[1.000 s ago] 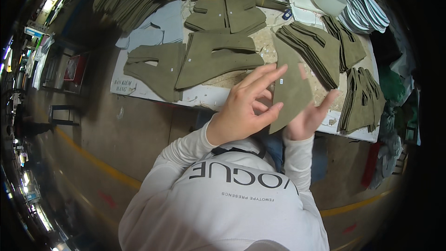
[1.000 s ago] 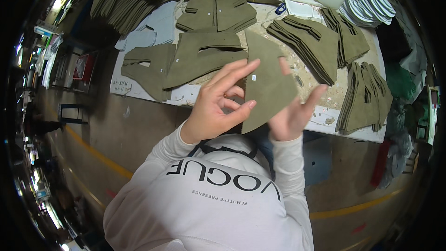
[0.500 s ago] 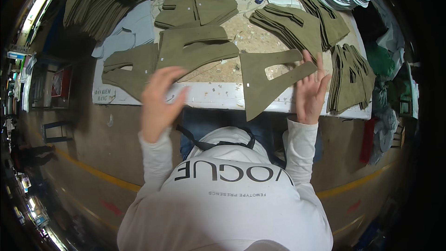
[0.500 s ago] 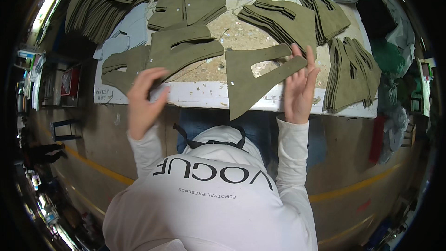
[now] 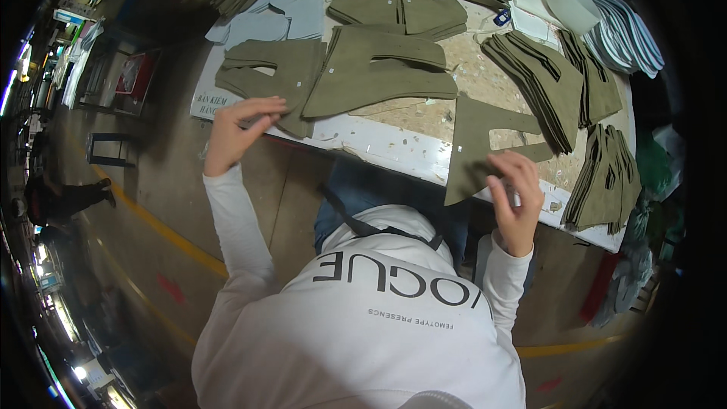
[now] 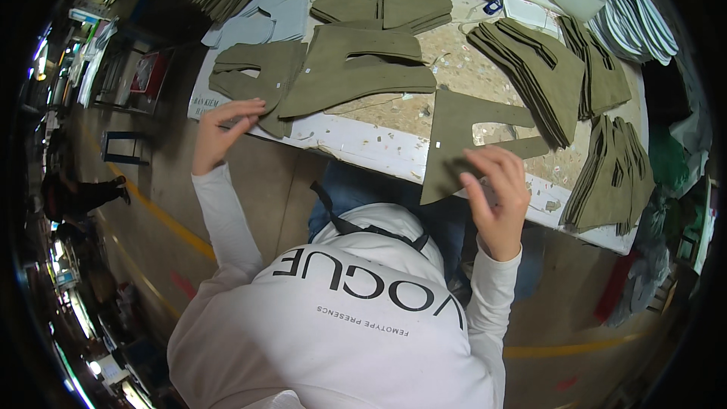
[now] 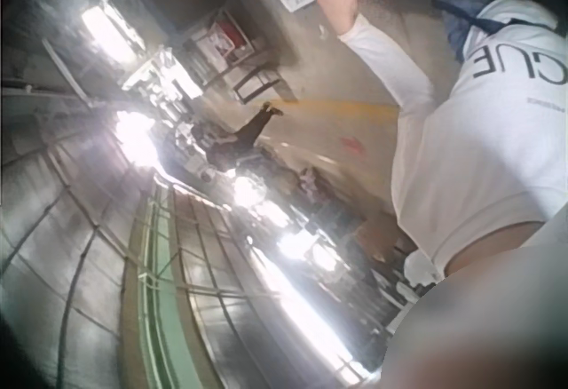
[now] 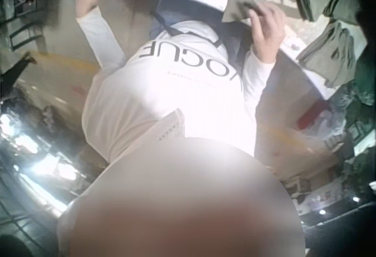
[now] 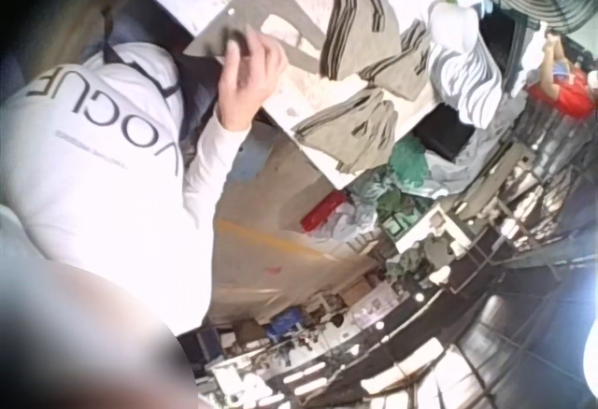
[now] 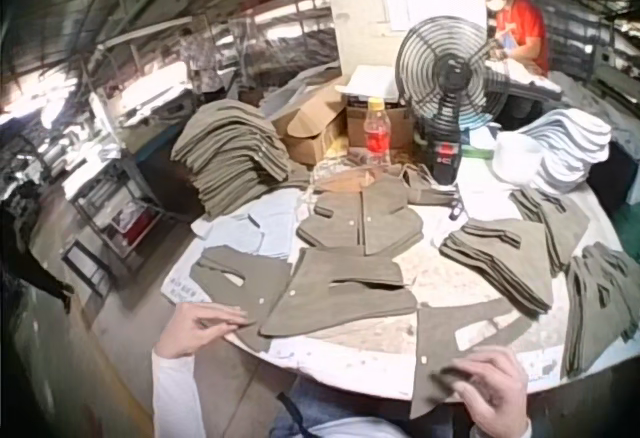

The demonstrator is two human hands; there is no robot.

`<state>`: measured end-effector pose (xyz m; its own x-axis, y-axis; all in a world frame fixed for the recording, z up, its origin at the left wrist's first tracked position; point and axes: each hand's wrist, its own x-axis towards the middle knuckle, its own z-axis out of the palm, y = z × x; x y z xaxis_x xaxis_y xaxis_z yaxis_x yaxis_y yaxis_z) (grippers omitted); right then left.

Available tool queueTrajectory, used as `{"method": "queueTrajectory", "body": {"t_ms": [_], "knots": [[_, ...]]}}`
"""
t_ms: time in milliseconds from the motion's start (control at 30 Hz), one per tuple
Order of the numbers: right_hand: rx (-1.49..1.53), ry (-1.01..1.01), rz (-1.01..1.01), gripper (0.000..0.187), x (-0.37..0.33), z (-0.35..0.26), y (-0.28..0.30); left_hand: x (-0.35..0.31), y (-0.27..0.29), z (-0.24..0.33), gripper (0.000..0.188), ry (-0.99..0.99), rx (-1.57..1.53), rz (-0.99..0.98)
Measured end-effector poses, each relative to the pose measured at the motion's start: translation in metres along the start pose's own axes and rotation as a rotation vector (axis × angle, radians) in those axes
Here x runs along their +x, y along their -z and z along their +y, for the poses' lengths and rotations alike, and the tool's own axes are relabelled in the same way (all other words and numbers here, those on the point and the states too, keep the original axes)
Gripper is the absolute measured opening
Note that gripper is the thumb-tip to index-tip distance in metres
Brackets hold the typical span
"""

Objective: The person repeatedly picks up olive-green fabric pieces from a table, separates them, and stacks them into neat piles. They handle the pieces one at a time, aligning edges and occasionally flipping them over before placing them into growing stacks.

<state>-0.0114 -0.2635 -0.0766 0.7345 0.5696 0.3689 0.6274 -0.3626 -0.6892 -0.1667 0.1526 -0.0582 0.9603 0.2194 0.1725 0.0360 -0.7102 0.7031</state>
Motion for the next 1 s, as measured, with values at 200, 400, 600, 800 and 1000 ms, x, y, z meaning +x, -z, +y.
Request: {"method": "queueTrajectory", "body": {"t_ms": [200, 400, 600, 800, 1000], "knots": [[-0.189, 0.038, -0.327, 0.076, -0.004, -0.013, -0.007, 0.051, 0.000, 0.022, 0.012, -0.055, -0.283, 0.735], [-0.200, -0.011, -0.224, 0.070, -0.017, -0.013, -0.022, 0.061, -0.081, 0.090, 0.028, -0.277, 0.001, 0.451], [-0.221, -0.005, -0.099, 0.059, -0.035, -0.009, -0.029, 0.015, -0.165, 0.108, 0.033, -0.416, 0.013, 0.036], [-0.280, 0.040, -0.032, 0.053, -0.044, -0.001, -0.036, -0.007, -0.181, 0.089, 0.037, -0.508, 0.008, 0.051], [-0.289, 0.041, -0.025, 0.053, -0.047, -0.004, -0.039, -0.013, -0.179, 0.095, 0.033, -0.550, 0.059, -0.008]]}}
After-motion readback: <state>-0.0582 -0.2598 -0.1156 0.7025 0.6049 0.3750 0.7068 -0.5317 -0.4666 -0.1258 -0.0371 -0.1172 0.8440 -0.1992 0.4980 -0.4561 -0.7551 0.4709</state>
